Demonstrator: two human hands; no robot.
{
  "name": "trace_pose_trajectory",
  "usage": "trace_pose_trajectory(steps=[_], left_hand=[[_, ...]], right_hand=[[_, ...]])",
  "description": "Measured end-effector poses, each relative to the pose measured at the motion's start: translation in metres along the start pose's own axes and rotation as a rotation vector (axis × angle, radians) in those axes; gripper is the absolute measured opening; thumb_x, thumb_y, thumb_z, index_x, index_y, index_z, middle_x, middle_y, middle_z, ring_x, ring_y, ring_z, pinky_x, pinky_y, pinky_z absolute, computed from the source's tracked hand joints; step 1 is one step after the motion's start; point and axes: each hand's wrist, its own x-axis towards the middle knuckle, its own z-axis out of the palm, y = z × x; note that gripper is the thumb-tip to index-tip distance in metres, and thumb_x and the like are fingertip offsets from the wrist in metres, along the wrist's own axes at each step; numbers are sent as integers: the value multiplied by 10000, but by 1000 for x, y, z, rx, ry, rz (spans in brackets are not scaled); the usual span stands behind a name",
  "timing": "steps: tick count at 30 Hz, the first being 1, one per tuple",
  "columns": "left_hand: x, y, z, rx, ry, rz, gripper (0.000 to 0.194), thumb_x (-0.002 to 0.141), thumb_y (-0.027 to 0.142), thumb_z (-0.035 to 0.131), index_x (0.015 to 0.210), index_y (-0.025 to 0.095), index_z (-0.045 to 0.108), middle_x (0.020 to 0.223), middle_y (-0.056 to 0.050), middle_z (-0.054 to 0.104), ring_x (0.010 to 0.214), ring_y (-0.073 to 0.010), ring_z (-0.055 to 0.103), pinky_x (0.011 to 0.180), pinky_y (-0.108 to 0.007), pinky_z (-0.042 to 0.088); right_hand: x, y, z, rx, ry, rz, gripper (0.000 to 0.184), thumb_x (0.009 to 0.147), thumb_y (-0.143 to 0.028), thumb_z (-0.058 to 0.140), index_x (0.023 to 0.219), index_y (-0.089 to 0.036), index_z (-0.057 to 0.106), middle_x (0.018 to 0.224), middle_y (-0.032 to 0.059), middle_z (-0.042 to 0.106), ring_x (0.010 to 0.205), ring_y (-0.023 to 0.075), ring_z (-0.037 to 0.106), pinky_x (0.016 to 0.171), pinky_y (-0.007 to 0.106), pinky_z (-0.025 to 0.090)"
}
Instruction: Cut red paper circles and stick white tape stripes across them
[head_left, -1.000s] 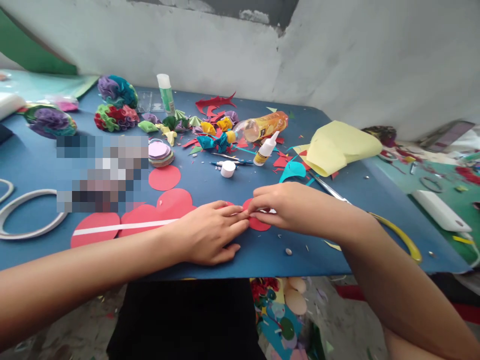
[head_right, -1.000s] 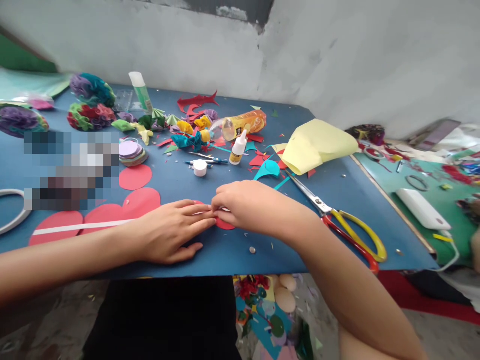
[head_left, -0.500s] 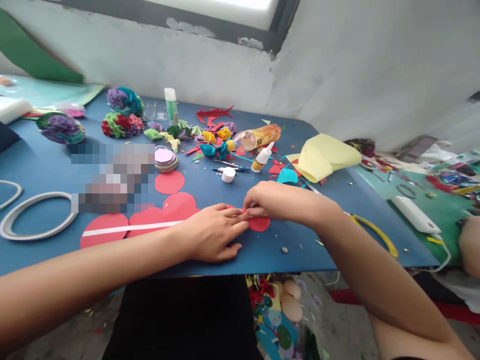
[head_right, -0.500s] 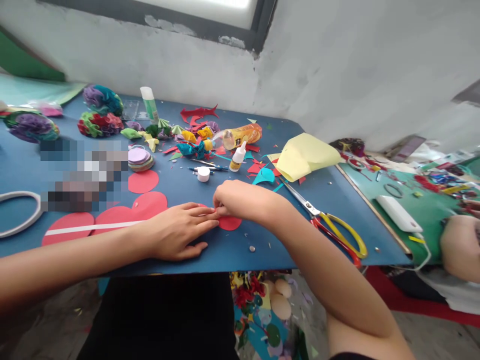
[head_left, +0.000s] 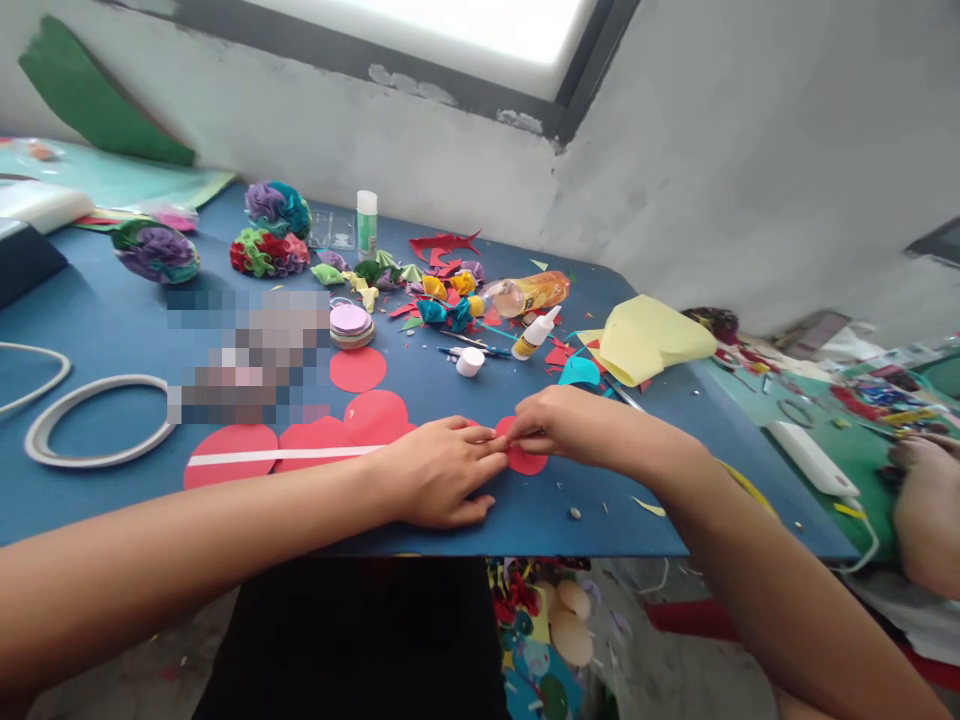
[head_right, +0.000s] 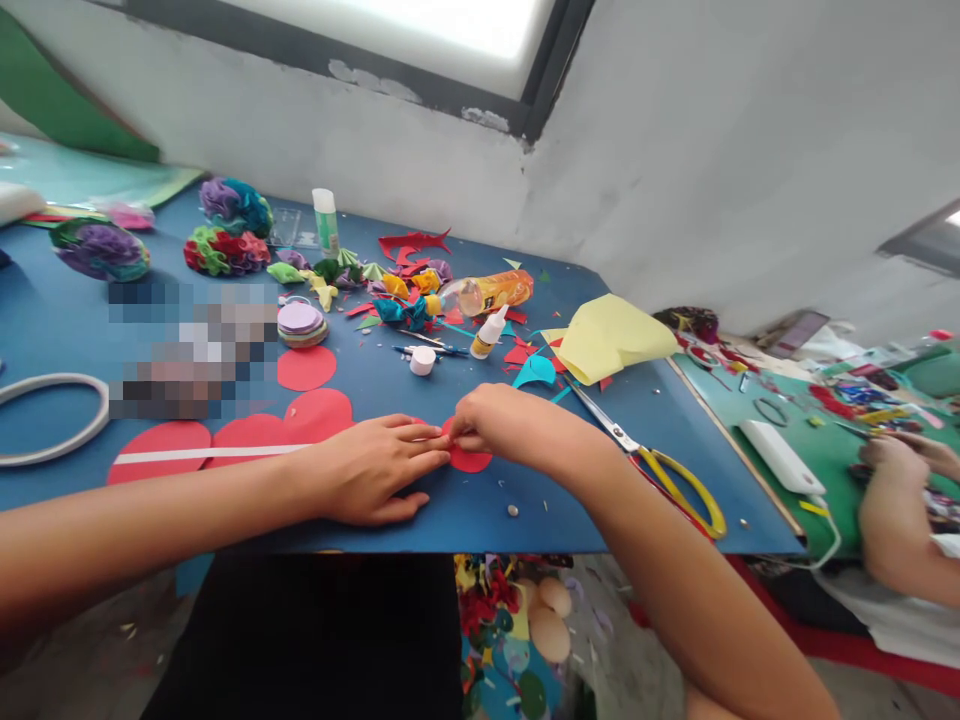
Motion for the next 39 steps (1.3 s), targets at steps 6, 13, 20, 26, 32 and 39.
trace_pose_trajectory(steps=[6,13,20,26,32,39], left_hand=[[-2,-1,-1,-23,-23,-25,424,892,325,454,1207,61,558,1275,-175,603,1198,-286,540,991,-419,407],[-3,-5,-4,-117,-14,-55,366,902,327,473,1189,120,568,1327,-139,574,1239,-263,508,993,-430,401],[-2,-6,-6,-157,-38,-81,383,897,333,479,1223,140,538,1364,-133,541,1250,-280,491,1008,-442,377],[-3,-7,-7,-183,-54,-107,386,898,353,482,1241,182,520,1393,-99,518,1256,-277,487,1024,-441,367],[-3,-7,-7,-189,-55,-104,391,901,356,476,1250,183,514,1403,-98,508,1267,-275,477,1034,-446,359],[-4,-6,-7,-191,-72,-116,388,906,358,461,1247,181,511,1415,-98,494,1276,-270,466,1040,-442,356]], right_hand=[[-10,1,6,-84,181,22,311,867,-297,617,1144,-168,680,909,114,705,825,232,652,709,325,483],[-58,22,39,2,636,168,538,887,-422,570,1354,-172,474,1286,162,581,1178,274,540,965,490,450],[-65,40,88,53,791,169,421,975,-189,389,1391,-232,435,1169,93,655,1056,185,633,899,341,520],[-59,42,82,-30,748,122,455,959,-108,354,1373,-256,473,1093,75,659,996,168,639,866,308,525],[-62,42,81,-71,700,152,507,931,-55,323,1378,-245,468,1100,93,643,983,182,638,837,329,532],[-64,44,81,-84,692,150,529,914,-37,313,1370,-247,479,1055,90,646,926,173,645,802,315,536]])
